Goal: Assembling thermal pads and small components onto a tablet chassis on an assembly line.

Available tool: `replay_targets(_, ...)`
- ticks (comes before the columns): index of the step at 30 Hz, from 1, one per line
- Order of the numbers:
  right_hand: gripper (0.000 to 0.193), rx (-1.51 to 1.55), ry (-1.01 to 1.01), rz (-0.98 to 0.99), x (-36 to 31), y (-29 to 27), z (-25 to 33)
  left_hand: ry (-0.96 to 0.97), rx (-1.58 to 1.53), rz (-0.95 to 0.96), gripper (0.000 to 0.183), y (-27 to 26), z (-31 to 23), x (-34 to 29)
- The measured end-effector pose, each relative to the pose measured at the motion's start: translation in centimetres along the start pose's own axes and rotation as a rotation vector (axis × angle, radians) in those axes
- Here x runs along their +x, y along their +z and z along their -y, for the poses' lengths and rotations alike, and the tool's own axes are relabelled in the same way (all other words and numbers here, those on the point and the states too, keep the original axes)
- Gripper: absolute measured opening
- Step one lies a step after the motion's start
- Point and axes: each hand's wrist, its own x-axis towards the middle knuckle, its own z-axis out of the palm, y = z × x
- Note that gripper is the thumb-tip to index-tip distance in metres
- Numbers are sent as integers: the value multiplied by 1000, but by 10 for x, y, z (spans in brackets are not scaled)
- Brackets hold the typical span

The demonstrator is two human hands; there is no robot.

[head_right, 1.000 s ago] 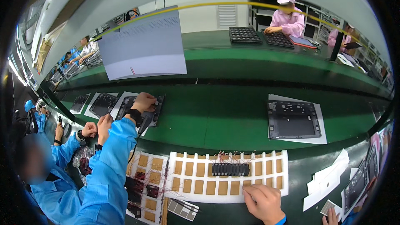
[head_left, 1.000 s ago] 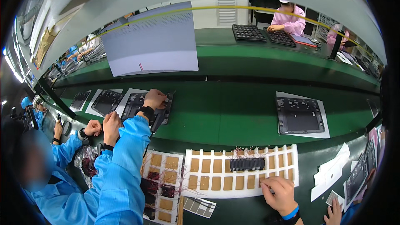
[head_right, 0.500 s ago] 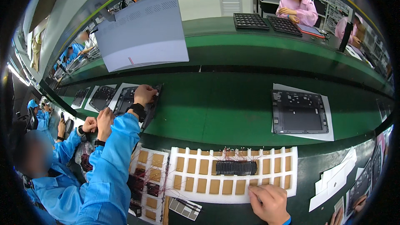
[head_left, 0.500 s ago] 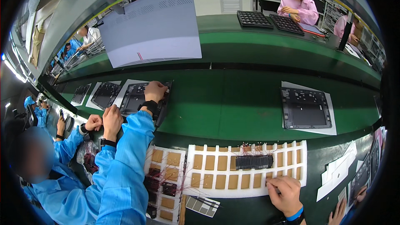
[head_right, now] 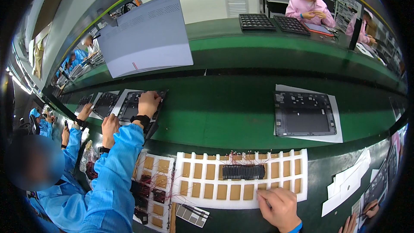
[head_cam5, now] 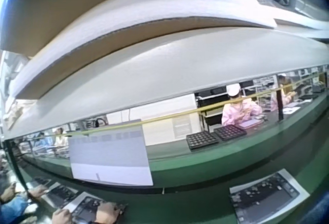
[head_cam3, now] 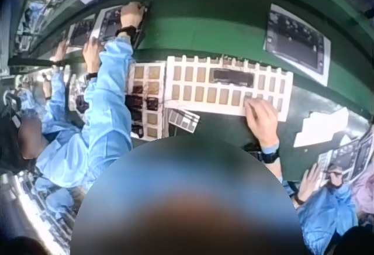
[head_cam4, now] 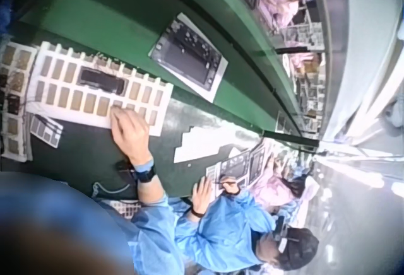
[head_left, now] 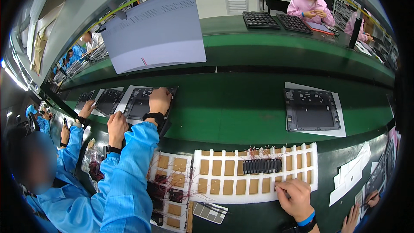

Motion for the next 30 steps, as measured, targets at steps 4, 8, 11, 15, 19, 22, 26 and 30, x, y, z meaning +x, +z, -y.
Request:
replay_targets(4, 11, 2, 15, 7, 0, -2, 1, 110, 67, -19, 17, 11, 6, -12)
replay_targets(8, 14, -4, 16, 28, 0, -4, -1, 263, 234, 78, 20, 14, 17, -7)
replay_targets(11, 13, -3, 18, 27, 0, -6, 1, 263, 56, 180, 28, 9, 37, -6)
replay_targets(15, 12, 11, 41, 33, 3, -6, 5, 34, -225, 331, 40, 8, 66, -11)
replay_targets(19, 7, 50, 64, -2, -1, -1, 0, -193, -820, 407, 51, -11, 59, -14)
replay_targets(22, 4, 98, 125, -14, -3, -2, -1, -323, -662, 371, 50, -34, 60, -12)
replay_targets(26, 4, 103, 122, -31, -2, -1, 5, 77, -321, 300, 34, -49, 69, -31)
replay_targets(30, 3, 105, 113, -35, 0, -1, 0, 137, -70, 308, 35, -59, 53, -48)
